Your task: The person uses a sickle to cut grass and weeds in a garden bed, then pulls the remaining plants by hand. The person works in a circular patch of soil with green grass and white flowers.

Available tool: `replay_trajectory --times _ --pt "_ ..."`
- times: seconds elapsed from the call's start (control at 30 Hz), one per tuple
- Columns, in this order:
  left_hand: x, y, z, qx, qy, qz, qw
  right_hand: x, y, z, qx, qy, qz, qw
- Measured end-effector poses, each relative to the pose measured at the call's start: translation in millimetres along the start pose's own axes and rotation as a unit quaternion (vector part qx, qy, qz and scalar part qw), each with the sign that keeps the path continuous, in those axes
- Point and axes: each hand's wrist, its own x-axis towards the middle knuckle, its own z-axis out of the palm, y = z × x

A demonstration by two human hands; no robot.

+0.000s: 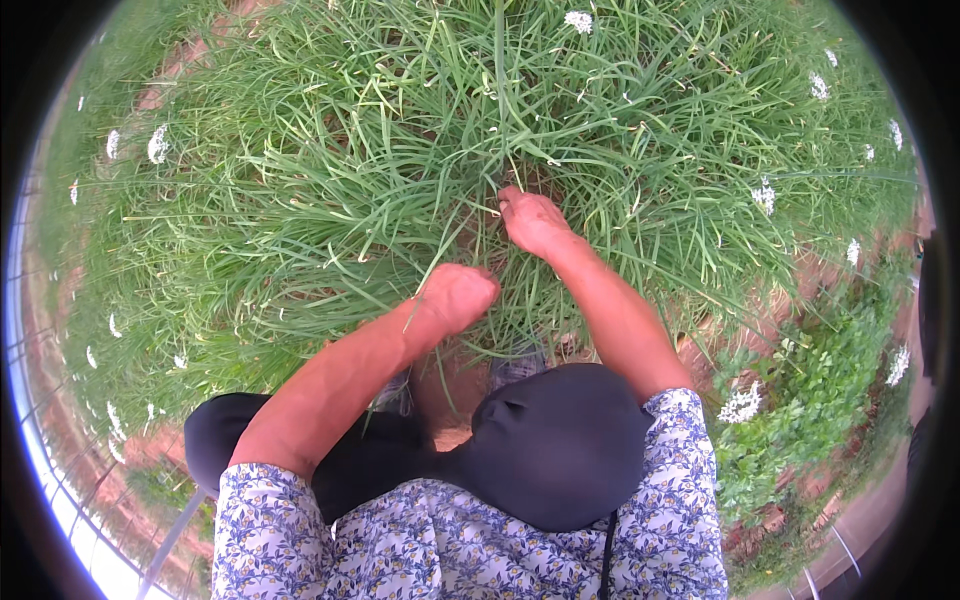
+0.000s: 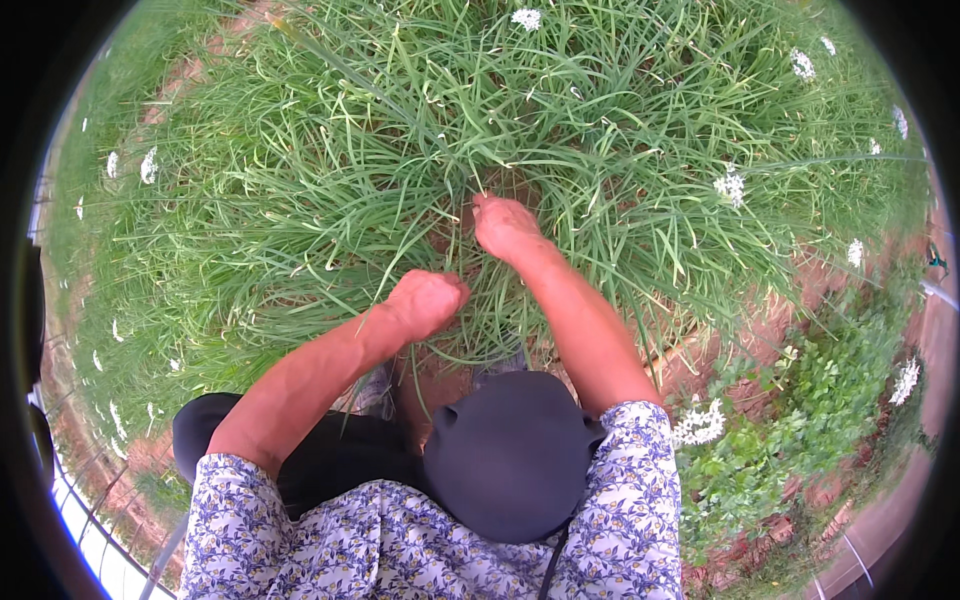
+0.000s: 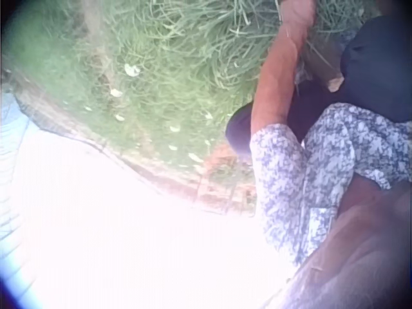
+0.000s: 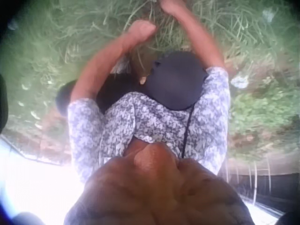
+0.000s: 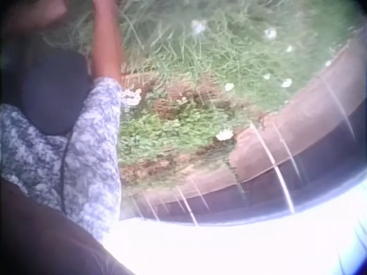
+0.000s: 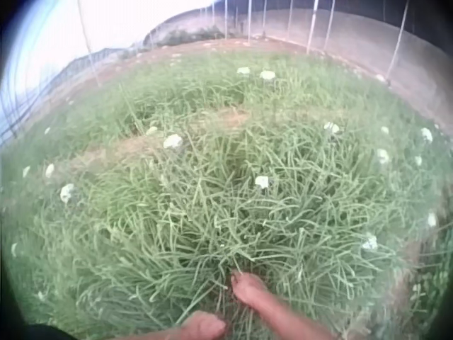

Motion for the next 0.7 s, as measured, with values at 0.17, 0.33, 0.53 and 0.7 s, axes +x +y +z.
replay_trajectory --times 0.17,0.33,0.53,0.7 --pt "-2 -5 5 -0.001 0.000 -0.018 1.000 19 -9 -4 0.142 -0.138 0.167 0.966" --pt "-5 -10 6 -0.012 0.018 -0.009 1.000 43 32 20 0.070 -0.139 0.209 0.965" --pt "-4 -10 12 -0.009 0.025 -0.025 0.999 67 31 41 0.203 -0.129 0.239 0.941" --pt "1 -1 4 -0.027 0.016 -0.029 0.999 70 8 34 0.276 -0.062 0.279 0.918"
